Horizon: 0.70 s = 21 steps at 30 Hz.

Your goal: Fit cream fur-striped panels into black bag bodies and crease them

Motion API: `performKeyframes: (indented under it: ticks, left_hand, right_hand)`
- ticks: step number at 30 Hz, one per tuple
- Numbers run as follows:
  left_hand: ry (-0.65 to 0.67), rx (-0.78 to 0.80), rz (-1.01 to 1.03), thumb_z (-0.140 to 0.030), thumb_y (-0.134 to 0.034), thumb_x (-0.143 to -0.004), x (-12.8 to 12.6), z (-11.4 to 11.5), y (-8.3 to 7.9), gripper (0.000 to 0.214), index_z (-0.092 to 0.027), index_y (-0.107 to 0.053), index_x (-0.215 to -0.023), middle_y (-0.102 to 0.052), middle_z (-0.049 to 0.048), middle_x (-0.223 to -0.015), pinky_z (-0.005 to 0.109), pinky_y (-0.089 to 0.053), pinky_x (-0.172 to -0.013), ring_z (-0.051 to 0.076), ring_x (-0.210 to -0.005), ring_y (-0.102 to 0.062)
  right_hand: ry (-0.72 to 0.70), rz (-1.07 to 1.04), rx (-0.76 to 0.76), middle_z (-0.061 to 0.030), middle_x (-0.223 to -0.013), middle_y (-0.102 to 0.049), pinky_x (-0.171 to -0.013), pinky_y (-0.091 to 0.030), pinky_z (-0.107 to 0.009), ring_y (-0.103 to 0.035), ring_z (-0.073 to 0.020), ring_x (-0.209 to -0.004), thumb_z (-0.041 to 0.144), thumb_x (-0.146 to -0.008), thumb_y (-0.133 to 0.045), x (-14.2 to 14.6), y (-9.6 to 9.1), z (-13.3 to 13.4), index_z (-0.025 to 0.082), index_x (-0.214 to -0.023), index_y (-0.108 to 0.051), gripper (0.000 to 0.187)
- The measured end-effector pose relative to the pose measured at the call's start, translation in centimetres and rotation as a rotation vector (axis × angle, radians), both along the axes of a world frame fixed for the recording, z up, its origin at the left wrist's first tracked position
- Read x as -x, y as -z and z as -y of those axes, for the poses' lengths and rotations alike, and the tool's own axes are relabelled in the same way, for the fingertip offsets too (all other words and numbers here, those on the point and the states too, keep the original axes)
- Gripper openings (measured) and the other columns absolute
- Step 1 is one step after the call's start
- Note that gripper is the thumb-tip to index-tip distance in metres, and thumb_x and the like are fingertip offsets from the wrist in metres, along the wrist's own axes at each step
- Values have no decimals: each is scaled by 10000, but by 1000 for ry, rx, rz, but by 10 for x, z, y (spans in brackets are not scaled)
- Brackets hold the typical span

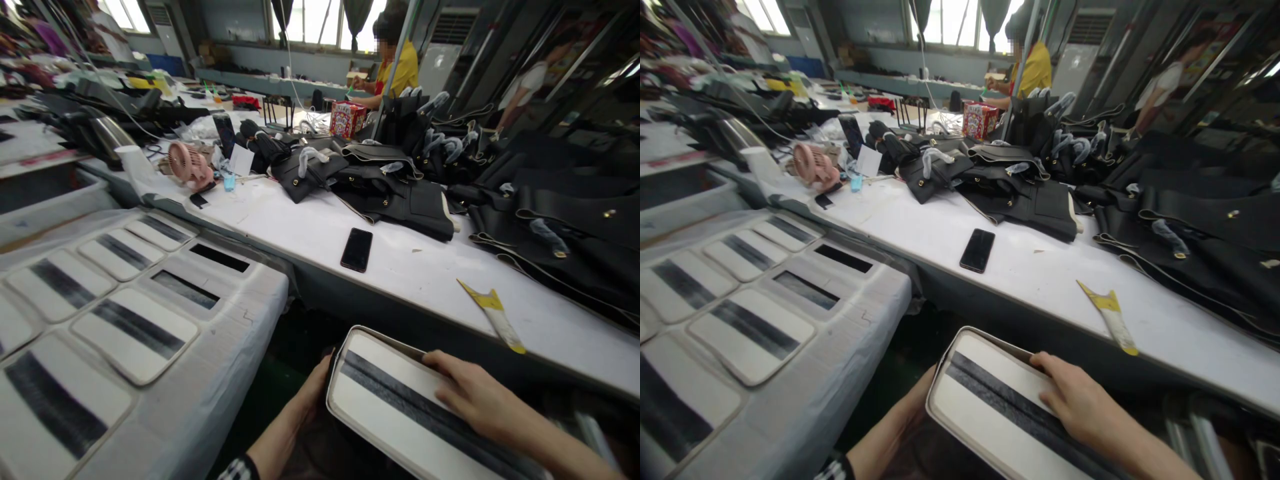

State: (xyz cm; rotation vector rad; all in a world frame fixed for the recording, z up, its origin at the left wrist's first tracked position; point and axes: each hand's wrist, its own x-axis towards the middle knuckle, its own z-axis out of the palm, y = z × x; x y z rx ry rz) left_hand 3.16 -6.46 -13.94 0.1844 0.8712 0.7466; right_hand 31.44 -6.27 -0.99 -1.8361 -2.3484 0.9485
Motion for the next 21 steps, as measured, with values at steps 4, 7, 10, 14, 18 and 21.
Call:
performKeyframes:
  ticks: [4, 7, 10, 14, 18, 21]
  left_hand:
    - [-19, -19, 45, -508, -665, -812, -2, -2, -3, 481, -106, -686, -1076, -740, 116, -886, 320, -494, -806, 257, -854, -690]
    - [17, -31, 109, -545, -627, -830, 1, -4, -2, 550, -77, -679, -1114, -734, 154, -955, 371, -474, -899, 291, -942, -679]
    - [56, -62, 234, -573, -575, -855, 4, -2, 1, 608, -70, -657, -1187, -718, 171, -1049, 414, -399, -1019, 320, -1098, -624]
    - [58, -72, 277, -602, -533, -868, 6, 1, 6, 621, -87, -671, -1187, -701, 163, -1119, 420, -291, -1114, 330, -1237, -531]
    - [82, -90, 275, -598, -578, -847, 7, -2, 18, 621, -84, -674, -1183, -668, 171, -1193, 393, -243, -1142, 323, -1286, -486]
    - [96, -109, 255, -612, -639, -797, 9, -6, 32, 625, -95, -690, -1144, -667, 174, -1192, 388, -213, -1155, 328, -1318, -448]
  right_hand:
    - [-199, 133, -555, -73, -1438, -469, -1070, -371, -466, -436, -284, -1309, 121, -898, -383, 25, 15, 33, 247, -1409, -460, 531]
    - [-279, 164, -679, -49, -1558, -287, -1126, -304, -448, -276, -282, -1417, 278, -961, -446, 60, 25, 36, 236, -1518, -270, 586]
    - [-357, 174, -628, -48, -1576, -220, -1111, -324, -452, -290, -287, -1413, 431, -959, -483, 88, 37, 29, 268, -1540, -181, 675]
    - [-327, 157, -496, -15, -1575, -205, -1102, -346, -451, -292, -256, -1416, 408, -992, -419, 100, 45, 25, 315, -1541, -130, 628]
    - [-202, 148, -487, 7, -1582, -192, -1123, -301, -465, -256, -254, -1430, 409, -976, -438, 106, 46, 29, 330, -1536, -160, 631]
    - [-138, 126, -486, 22, -1572, -247, -1117, -279, -467, -285, -259, -1415, 455, -940, -498, 116, 42, 31, 389, -1501, -265, 611]
